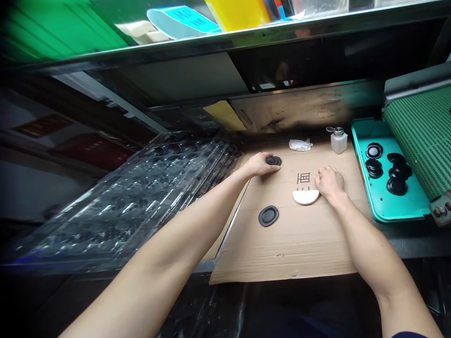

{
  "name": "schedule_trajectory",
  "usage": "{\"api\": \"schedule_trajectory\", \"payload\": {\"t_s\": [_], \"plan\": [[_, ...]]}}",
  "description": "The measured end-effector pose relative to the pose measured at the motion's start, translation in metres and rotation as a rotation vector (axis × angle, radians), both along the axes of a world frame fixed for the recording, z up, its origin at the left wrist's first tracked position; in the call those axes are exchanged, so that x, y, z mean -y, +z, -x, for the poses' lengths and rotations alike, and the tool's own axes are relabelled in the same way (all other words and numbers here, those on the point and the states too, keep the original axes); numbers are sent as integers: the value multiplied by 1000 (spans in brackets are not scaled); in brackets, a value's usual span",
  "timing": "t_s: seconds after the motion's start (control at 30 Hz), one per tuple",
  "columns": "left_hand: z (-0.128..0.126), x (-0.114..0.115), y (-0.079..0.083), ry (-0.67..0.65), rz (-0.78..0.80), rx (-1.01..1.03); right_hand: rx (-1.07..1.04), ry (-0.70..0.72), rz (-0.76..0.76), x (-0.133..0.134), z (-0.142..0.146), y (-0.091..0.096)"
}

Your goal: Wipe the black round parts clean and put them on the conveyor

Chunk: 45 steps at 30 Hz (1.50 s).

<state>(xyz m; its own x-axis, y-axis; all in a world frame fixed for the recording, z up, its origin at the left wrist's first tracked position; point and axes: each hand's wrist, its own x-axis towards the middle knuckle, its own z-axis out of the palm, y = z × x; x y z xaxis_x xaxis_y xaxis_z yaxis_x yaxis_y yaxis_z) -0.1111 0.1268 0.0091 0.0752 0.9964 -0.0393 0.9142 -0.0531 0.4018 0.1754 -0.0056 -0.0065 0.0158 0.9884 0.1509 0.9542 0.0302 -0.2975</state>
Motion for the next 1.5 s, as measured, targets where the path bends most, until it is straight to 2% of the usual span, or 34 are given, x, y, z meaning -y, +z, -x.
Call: {"api": "schedule_trajectory", "payload": {"t_s": [0.2,0.37,0.43,0.5,0.57,0.6,0.67,0.77,1.07,1.17,1.23,1.33,1.4,1.5], "plan": [[5,0,3,-13,-26,2,1,5,-9,0,-1,1],[14,8,10,14,-83,183,4,2,-5,0,-2,0],[14,25,16,76,-141,456,4,1,-10,-1,-2,-1],[11,51,23,92,-91,885,3,4,-16,-1,-2,-2],[6,83,30,54,108,1292,6,8,-26,-1,-2,-2],[2,98,33,44,211,1431,9,7,-30,-1,-2,-2],[-7,124,37,45,361,1597,14,3,-36,-2,-3,-2],[-17,142,41,36,445,1676,17,-2,-38,-4,-4,-2],[-15,143,36,-42,339,1436,-3,-17,-52,-6,-5,-4],[-8,129,35,-113,228,1281,-8,-18,-38,-5,-5,-2],[-1,107,34,-115,52,1003,-8,-12,-33,-5,-4,-1],[8,66,29,-94,-166,390,-11,-7,-25,-4,-4,0],[9,40,24,-117,-164,81,-16,-10,-21,-3,-3,0],[5,16,19,-173,-61,-133,-19,-8,-28,-3,-3,-3]]}}
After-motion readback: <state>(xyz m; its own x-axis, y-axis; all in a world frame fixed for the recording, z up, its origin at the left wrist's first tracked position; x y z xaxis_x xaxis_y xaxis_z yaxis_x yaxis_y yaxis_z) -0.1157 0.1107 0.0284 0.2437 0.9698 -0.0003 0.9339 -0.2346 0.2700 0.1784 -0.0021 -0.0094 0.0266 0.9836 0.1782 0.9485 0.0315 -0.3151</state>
